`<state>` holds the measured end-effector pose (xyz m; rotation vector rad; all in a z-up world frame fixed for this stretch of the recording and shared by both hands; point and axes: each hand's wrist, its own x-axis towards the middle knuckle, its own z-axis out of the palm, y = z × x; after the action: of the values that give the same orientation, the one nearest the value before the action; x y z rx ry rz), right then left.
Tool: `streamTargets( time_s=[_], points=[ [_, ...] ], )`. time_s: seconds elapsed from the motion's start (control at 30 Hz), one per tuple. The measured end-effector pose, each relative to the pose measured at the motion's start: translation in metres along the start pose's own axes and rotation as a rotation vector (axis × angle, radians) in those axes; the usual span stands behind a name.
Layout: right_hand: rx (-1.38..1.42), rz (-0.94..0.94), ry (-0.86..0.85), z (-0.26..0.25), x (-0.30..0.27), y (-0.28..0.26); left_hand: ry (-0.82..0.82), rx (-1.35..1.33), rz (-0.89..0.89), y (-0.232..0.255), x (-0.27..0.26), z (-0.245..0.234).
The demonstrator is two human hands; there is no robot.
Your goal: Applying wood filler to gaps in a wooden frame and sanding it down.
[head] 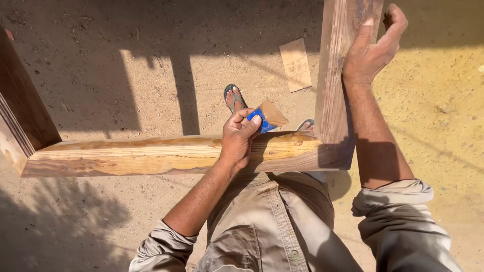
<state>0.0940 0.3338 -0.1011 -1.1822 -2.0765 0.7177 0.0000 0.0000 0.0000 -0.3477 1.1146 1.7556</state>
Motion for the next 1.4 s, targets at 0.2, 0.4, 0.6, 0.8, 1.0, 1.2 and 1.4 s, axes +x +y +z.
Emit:
streamTargets(
  time_s=[0.2,0.4,0.6,0.8,1.0,1.2,1.4],
  points=[
    [-0.069,-0.295,-0.175,-0.067,-0.085,-0.027,0.082,-0.089,0.224,-0.053,-0.033,0.039],
    [0.424,-0.168,-0.565,-0.172,-0.126,-0.039,0.043,-0.286,0.247,-0.140,-0.038,0.117],
    [0.734,-0.064,-0.928,-0.204,-0.081,-0.055,-0.040,-0.415,0.330,-0.137,-0.029,0.166],
    [0.889,0.180,-1.064,-0.201,-0.019,-0.064,0.039,-0.400,0.386,-0.173,0.039,0.215],
    [0.820,0.036,-1.112,-0.185,0.061,-0.054,0.247,0.139,0.402,-0.154,0.055,0.254],
    [0.961,0.273,-1.158,-0.146,0.114,-0.024,0.832,0.617,0.676,-0.133,0.021,0.208],
    [1.058,0.446,-1.404,-0.124,0.165,-0.019,1.585,0.729,0.585,-0.191,-0.016,0.141]
  ],
)
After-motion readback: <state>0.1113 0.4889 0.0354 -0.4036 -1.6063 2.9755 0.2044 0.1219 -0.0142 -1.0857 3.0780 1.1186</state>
